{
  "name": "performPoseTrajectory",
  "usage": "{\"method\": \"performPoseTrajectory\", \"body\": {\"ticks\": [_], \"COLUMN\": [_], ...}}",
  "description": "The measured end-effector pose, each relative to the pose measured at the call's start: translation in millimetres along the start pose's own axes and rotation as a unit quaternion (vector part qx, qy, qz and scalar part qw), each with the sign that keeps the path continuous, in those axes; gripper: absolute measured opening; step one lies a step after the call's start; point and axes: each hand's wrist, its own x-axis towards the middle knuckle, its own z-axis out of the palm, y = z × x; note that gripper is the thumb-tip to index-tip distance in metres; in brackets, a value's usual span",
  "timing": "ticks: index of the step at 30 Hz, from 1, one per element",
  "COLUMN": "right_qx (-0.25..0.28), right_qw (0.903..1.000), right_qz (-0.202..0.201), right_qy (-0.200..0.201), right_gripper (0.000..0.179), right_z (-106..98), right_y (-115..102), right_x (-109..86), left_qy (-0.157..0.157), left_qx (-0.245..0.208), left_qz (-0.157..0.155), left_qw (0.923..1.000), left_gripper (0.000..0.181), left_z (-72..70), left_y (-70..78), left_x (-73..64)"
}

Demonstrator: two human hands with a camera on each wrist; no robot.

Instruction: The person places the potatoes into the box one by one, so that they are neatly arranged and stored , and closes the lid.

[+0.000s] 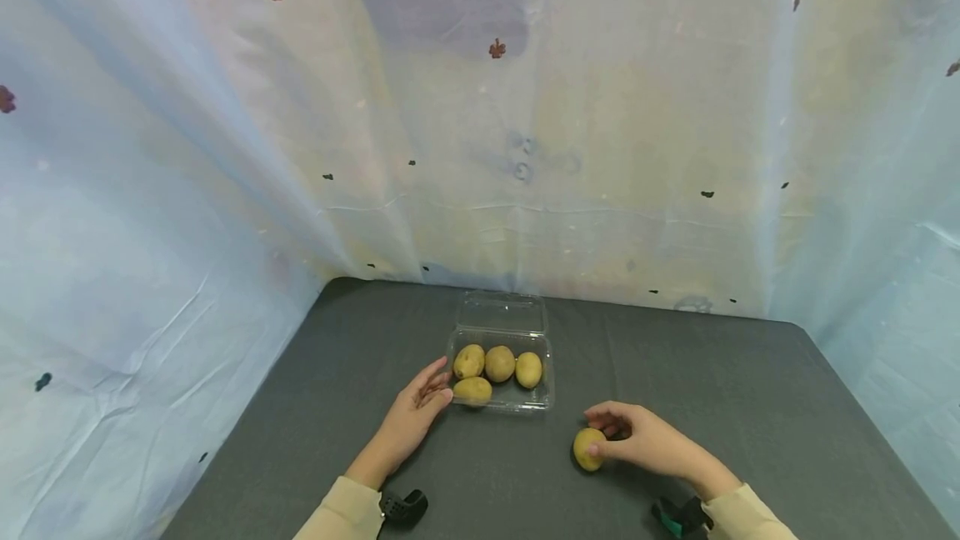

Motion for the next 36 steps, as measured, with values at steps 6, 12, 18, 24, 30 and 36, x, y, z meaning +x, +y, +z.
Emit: {"method": "performPoseTrajectory", "body": {"ticks": [6,12,18,24,30,36], "right_qx": [0.078,0.103,0.097,0.094,0.086,0.088], "right_qw": [0.9943,0.9896,0.9916,0.9925,0.9934,0.9939], "right_qz": [-0.006,-0.017,-0.009,-0.018,-0.02,-0.002], "right_qy": [-0.072,-0.099,-0.085,-0.075,-0.073,-0.066], "right_gripper": [0.046,0.044,0.044,0.049,0.052,0.048], "right_z": [-11.0,-13.6,-9.8,-7.0,-3.0,-0.2], "right_y": [17.4,30.9,30.8,30.4,31.7,31.2], "right_x": [-0.7,2.3,3.0,0.2,-2.4,-5.7], "left_qy": [0.004,0.0,0.004,0.002,0.007,0.017], "left_qx": [-0.001,0.008,0.002,0.008,0.01,0.005], "left_qz": [-0.001,-0.003,0.004,0.004,-0.004,-0.002], "left_qw": [1.0,1.0,1.0,1.0,0.9999,0.9998], "left_gripper": [0.059,0.059,0.059,0.059,0.058,0.058], "left_z": [0.2,-2.0,-4.2,-4.0,-2.1,0.2], "left_y": [0.0,2.5,4.2,4.8,3.0,-17.7], "left_x": [1.3,1.3,0.5,0.5,0.4,6.2]}}
